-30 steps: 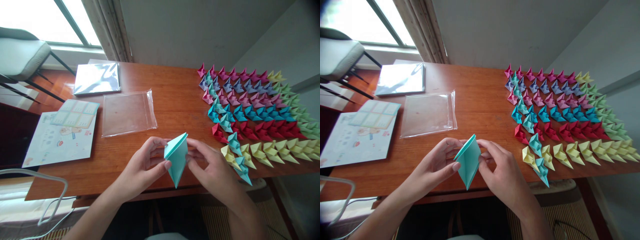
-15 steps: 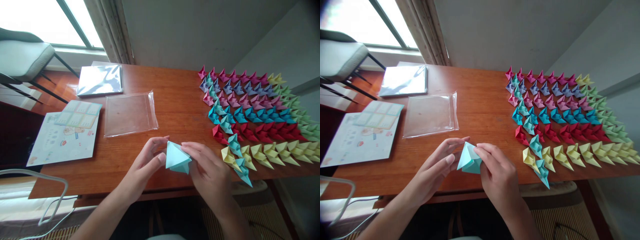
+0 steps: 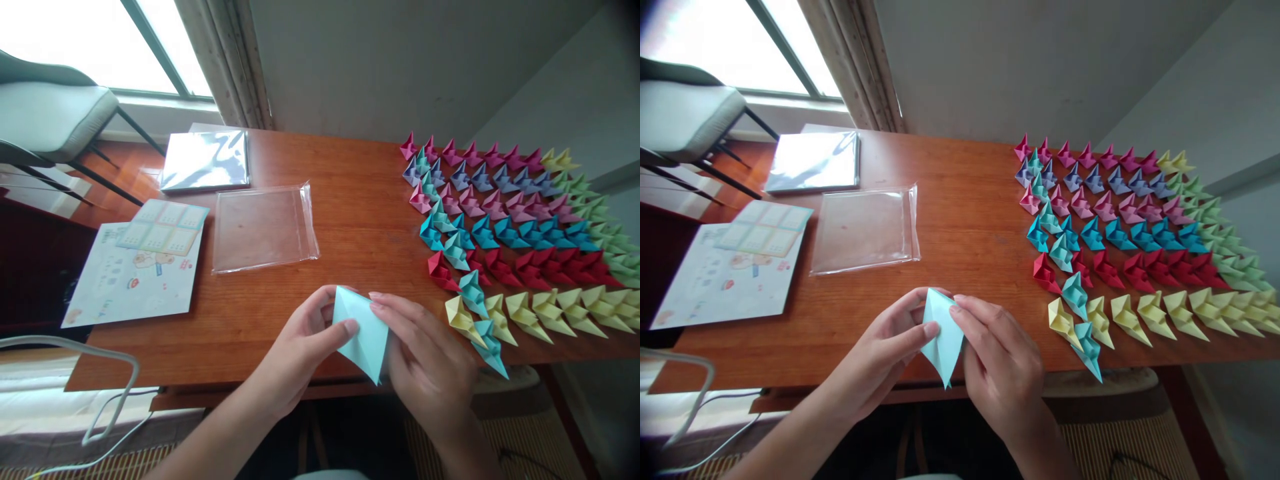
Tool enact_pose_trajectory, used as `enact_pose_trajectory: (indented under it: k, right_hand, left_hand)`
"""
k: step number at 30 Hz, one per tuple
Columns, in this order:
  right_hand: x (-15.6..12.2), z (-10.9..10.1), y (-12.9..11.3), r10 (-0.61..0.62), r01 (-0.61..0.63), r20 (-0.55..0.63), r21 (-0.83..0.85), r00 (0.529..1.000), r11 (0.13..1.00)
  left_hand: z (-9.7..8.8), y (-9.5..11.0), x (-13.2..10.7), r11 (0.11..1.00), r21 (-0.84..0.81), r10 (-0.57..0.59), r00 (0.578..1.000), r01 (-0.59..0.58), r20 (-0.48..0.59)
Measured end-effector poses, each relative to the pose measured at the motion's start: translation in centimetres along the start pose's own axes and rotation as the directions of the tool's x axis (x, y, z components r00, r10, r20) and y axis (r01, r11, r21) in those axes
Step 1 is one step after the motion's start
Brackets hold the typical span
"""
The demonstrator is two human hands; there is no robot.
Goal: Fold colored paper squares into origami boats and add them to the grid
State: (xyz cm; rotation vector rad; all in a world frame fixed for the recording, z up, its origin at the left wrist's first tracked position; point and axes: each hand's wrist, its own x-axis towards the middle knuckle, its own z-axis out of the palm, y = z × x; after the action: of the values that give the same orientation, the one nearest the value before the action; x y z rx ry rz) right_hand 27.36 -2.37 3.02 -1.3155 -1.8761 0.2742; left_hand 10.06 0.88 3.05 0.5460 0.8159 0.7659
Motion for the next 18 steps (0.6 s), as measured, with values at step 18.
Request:
enact_pose_trajectory:
  k: [18]
  right_hand:
    - [2.7,-1.1,0.0,0.322,-0.419,0.319,0.311,0.892,0.853]
  left_hand:
    - [-0.4,0.2,-0.7,0.598,0.749,0.289,0.948,-0.286,0.131]
